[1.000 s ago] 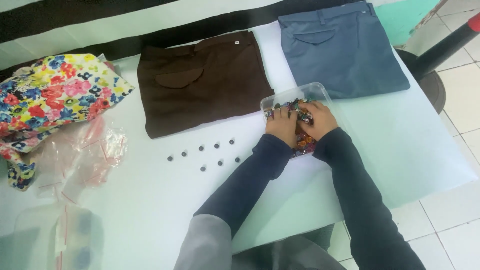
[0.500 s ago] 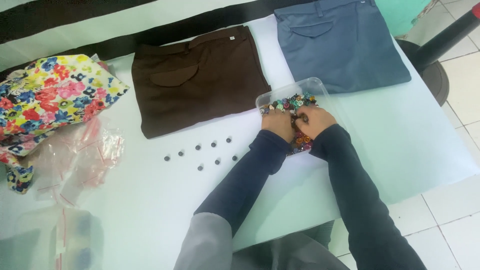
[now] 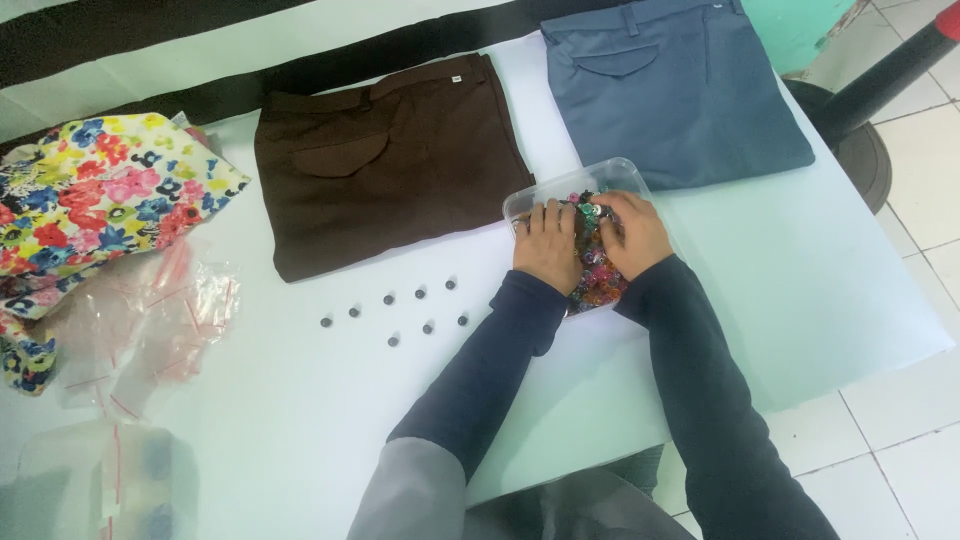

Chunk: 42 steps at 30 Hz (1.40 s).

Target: The person sorts small dark buttons from a clear plastic container filled with multicolored buttons. They repeatedly pick buttons from the container and place them in a row on the white table surface.

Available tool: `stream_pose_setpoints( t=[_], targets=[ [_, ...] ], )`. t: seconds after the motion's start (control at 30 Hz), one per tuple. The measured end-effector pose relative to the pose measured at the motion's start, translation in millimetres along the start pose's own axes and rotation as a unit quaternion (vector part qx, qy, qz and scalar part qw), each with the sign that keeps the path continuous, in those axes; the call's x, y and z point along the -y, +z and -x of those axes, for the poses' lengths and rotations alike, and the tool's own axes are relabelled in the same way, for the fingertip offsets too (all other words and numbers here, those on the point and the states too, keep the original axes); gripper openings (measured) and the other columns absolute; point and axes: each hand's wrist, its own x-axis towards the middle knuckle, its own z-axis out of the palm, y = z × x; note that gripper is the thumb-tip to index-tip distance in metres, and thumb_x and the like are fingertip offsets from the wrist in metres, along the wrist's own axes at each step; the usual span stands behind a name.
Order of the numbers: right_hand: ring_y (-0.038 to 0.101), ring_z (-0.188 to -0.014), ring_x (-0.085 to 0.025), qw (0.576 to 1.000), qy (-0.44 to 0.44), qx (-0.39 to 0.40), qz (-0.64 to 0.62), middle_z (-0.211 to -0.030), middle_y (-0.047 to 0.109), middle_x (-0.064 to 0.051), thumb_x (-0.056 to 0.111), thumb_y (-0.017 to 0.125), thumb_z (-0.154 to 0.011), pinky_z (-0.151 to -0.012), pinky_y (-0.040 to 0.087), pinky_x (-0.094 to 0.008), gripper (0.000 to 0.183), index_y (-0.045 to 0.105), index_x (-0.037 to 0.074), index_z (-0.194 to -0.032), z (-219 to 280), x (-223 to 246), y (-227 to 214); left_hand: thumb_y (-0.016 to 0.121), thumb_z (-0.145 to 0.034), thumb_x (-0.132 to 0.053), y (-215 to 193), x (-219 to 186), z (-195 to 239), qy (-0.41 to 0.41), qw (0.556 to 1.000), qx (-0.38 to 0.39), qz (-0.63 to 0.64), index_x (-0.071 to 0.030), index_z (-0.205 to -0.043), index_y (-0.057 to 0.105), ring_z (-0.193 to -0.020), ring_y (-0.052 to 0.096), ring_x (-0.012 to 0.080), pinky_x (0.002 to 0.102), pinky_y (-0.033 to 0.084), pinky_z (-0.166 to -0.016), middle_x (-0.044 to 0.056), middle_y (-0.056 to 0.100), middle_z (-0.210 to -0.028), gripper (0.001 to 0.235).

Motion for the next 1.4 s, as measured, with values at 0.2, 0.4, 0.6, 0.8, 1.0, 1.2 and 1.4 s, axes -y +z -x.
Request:
stream_pose_setpoints(
  t=[0.2,0.4,0.6,0.8,1.0,1.2,1.4],
  targets=[
    [0.050,-0.137,-0.038,0.996,-0.020,0.075,0.051,-0.143,0.058,-0.018,0.007,0.056,-0.099,-0.116,0.041,-0.051,0.052,0.053,0.016,-0.151,5,-24,19,0.050,-0.099,-0.040,-28,-2,-5,0.011,0.982,0.185,-0.029,-0.012,-0.160,0.027,-0.150,0.028,0.0401,0.055,0.025,-0.112,0.020,0.027,-0.166,0.071],
    [0.055,-0.132,-0.033,0.994,0.029,0.092,0.045,-0.137,0.063,-0.013,0.004,0.047,-0.102,-0.118,0.041,-0.046,0.053,0.055,0.020,-0.151,3,-28,21,0.053,-0.098,-0.037,-14,1,-6,0.012,0.988,0.154,-0.009,-0.012,-0.155,0.033,-0.147,0.032,0.0417,0.056,0.027,-0.111,0.023,0.033,-0.160,0.066],
    [0.064,-0.120,-0.034,0.997,0.047,0.058,-0.030,-0.125,0.069,-0.018,-0.003,0.042,-0.100,-0.109,0.049,-0.048,0.050,0.060,0.014,-0.144,7,-4,0,0.057,-0.097,-0.037,-8,2,-6,0.011,0.990,0.140,-0.009,-0.013,-0.152,0.039,-0.146,0.035,0.0384,0.054,0.029,-0.109,0.021,0.039,-0.157,0.063],
    [0.070,-0.097,-0.026,0.994,0.036,-0.035,-0.095,-0.117,0.072,-0.014,-0.002,0.042,-0.102,-0.092,0.054,-0.045,0.045,0.064,0.014,-0.138,11,0,-6,0.066,-0.088,-0.034,5,1,-4,-0.018,0.997,0.067,0.026,-0.016,-0.131,0.052,-0.127,0.052,0.0312,0.049,0.036,-0.096,0.012,0.058,-0.126,0.049],
    [0.071,-0.084,-0.030,0.992,-0.009,-0.111,-0.059,-0.094,0.072,-0.013,-0.008,0.050,-0.097,-0.074,0.059,-0.041,0.035,0.072,0.007,-0.120,15,5,-11,0.071,-0.084,-0.022,7,1,-3,-0.017,0.999,-0.004,0.040,-0.016,-0.104,0.057,-0.105,0.061,0.0288,0.042,0.042,-0.087,0.007,0.059,-0.100,0.025],
    [0.063,-0.061,-0.019,0.971,-0.028,-0.230,-0.064,-0.074,0.068,0.000,-0.001,0.056,-0.093,-0.060,0.056,-0.031,0.026,0.074,0.014,-0.103,25,19,-25,0.082,-0.077,-0.016,13,-5,-8,-0.052,0.983,-0.160,0.071,-0.018,-0.092,0.056,-0.083,0.063,0.0214,0.035,0.045,-0.073,0.001,0.054,-0.085,0.031],
    [0.074,-0.077,-0.023,0.990,0.088,0.032,0.103,-0.080,0.075,0.001,0.030,0.068,-0.088,-0.070,0.061,-0.035,0.008,0.070,0.025,-0.094,31,12,-19,0.081,-0.074,-0.025,6,-8,-4,-0.062,0.990,-0.076,0.106,-0.019,-0.081,0.059,-0.087,0.062,0.0200,0.033,0.046,-0.079,0.000,0.056,-0.084,0.024]
  ],
)
